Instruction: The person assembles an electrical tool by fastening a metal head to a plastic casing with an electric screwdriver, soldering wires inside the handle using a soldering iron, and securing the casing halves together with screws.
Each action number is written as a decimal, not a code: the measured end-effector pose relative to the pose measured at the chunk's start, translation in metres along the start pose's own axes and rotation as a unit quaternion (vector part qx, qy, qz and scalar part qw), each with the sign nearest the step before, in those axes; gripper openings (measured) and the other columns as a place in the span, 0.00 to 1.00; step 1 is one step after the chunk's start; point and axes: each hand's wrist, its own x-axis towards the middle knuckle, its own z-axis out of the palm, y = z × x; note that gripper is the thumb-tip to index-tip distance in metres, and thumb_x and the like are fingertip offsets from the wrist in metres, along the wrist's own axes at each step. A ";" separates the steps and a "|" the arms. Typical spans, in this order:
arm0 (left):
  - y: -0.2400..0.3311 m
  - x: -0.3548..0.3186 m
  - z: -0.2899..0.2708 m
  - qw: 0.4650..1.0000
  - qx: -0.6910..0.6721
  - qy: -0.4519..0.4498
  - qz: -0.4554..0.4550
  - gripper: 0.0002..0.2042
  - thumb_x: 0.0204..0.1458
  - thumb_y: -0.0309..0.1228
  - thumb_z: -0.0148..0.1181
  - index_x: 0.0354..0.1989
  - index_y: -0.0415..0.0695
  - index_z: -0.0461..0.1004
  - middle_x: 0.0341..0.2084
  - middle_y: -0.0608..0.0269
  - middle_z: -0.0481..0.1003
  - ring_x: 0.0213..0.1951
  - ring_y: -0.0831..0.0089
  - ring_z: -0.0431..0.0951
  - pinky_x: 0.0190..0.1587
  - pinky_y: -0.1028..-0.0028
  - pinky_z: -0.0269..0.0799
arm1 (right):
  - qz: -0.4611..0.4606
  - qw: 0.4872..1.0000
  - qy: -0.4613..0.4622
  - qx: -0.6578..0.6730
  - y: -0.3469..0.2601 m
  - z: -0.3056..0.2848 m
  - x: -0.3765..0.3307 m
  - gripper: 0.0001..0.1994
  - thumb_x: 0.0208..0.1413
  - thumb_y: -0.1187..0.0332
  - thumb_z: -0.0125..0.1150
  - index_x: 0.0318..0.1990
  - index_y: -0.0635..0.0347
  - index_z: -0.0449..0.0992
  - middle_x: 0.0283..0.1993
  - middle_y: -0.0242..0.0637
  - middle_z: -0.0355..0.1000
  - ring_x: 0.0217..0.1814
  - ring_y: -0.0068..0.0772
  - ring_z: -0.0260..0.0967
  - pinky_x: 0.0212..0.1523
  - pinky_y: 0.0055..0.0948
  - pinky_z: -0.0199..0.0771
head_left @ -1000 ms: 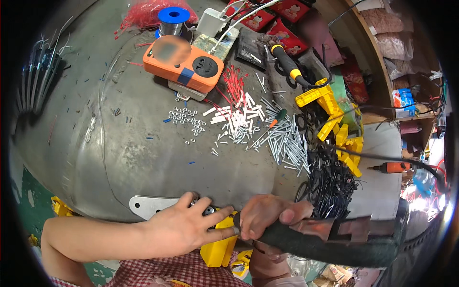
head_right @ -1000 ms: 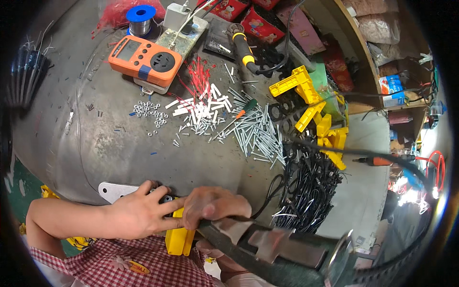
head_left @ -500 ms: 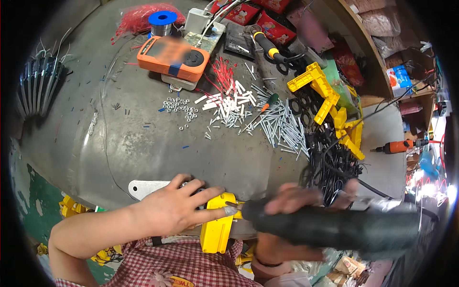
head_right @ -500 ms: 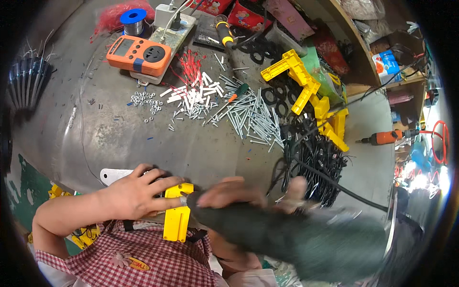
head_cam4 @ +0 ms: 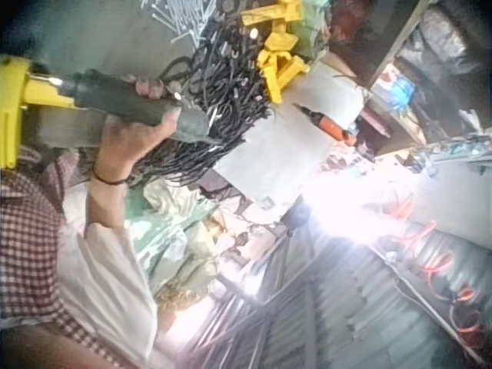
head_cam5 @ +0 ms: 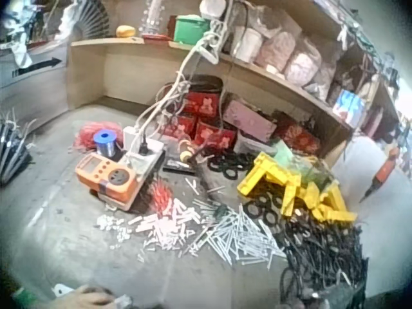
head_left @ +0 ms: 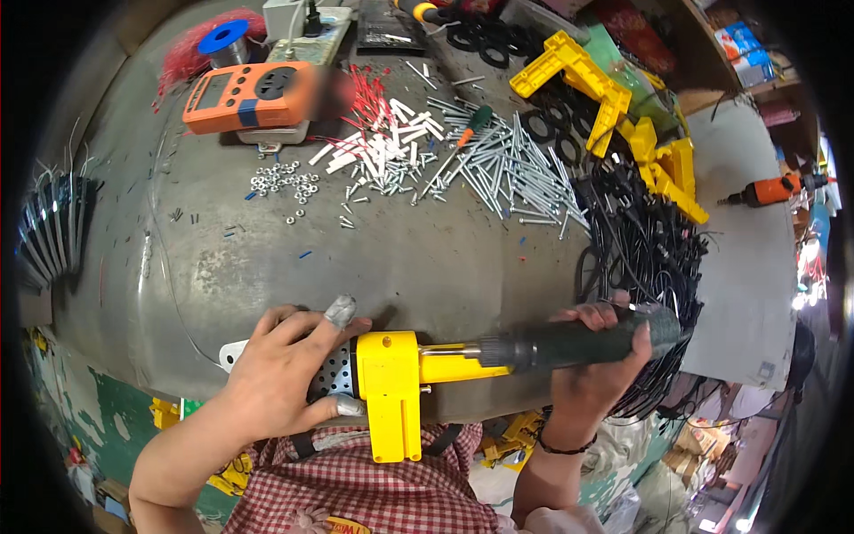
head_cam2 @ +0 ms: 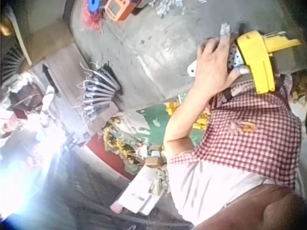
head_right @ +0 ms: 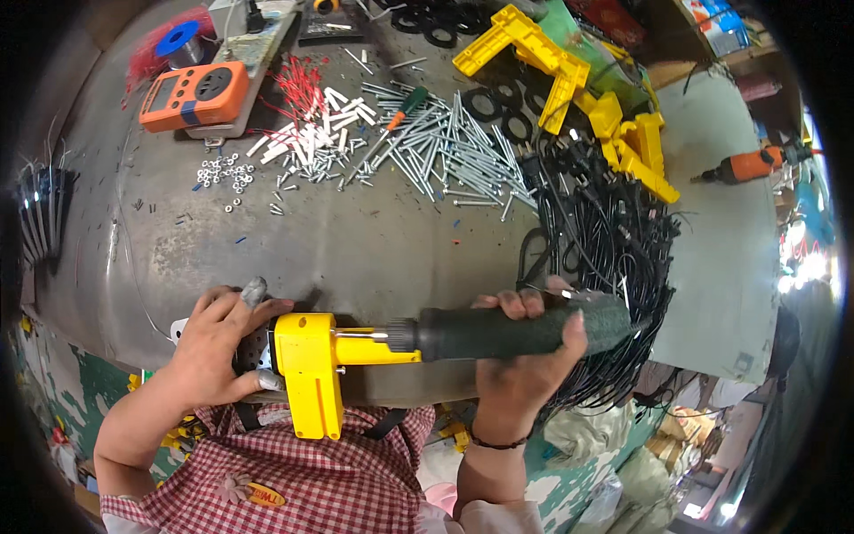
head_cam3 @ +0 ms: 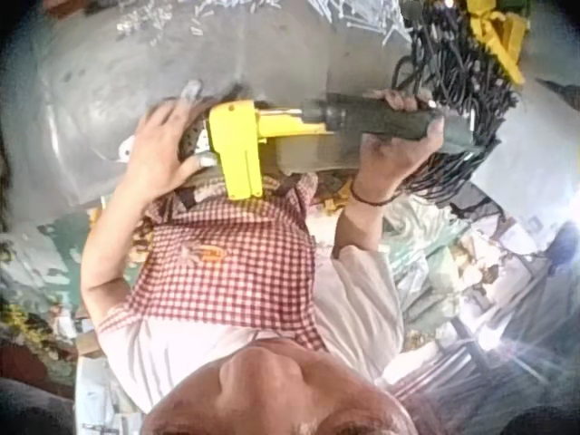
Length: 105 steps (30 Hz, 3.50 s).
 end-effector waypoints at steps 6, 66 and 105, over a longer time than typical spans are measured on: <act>-0.001 0.003 0.004 0.997 0.067 0.026 0.042 0.39 0.37 0.52 0.59 0.56 0.38 0.60 0.45 0.58 0.69 0.44 0.60 0.67 0.49 0.57 0.59 | 0.018 0.999 -0.015 0.033 0.003 -0.004 0.003 0.17 0.51 0.56 0.56 0.45 0.51 0.64 0.28 0.27 0.62 0.34 0.25 0.61 0.49 0.35 0.60; -0.004 0.003 0.012 0.982 -0.092 0.162 0.033 0.18 0.29 0.15 0.54 0.31 0.43 0.60 0.42 0.53 0.73 0.46 0.54 0.72 0.57 0.47 0.56 | -0.041 0.996 -0.074 0.025 0.029 0.003 -0.004 0.17 0.53 0.60 0.55 0.46 0.52 0.59 0.31 0.24 0.61 0.36 0.19 0.62 0.56 0.33 0.54; -0.010 0.015 0.006 0.987 -0.121 0.085 0.058 0.29 0.28 0.32 0.70 0.38 0.43 0.59 0.47 0.54 0.69 0.47 0.53 0.69 0.49 0.57 0.60 | -0.045 0.991 -0.044 0.118 0.006 -0.014 -0.027 0.21 0.50 0.59 0.55 0.51 0.51 0.62 0.27 0.25 0.61 0.32 0.23 0.58 0.47 0.33 0.57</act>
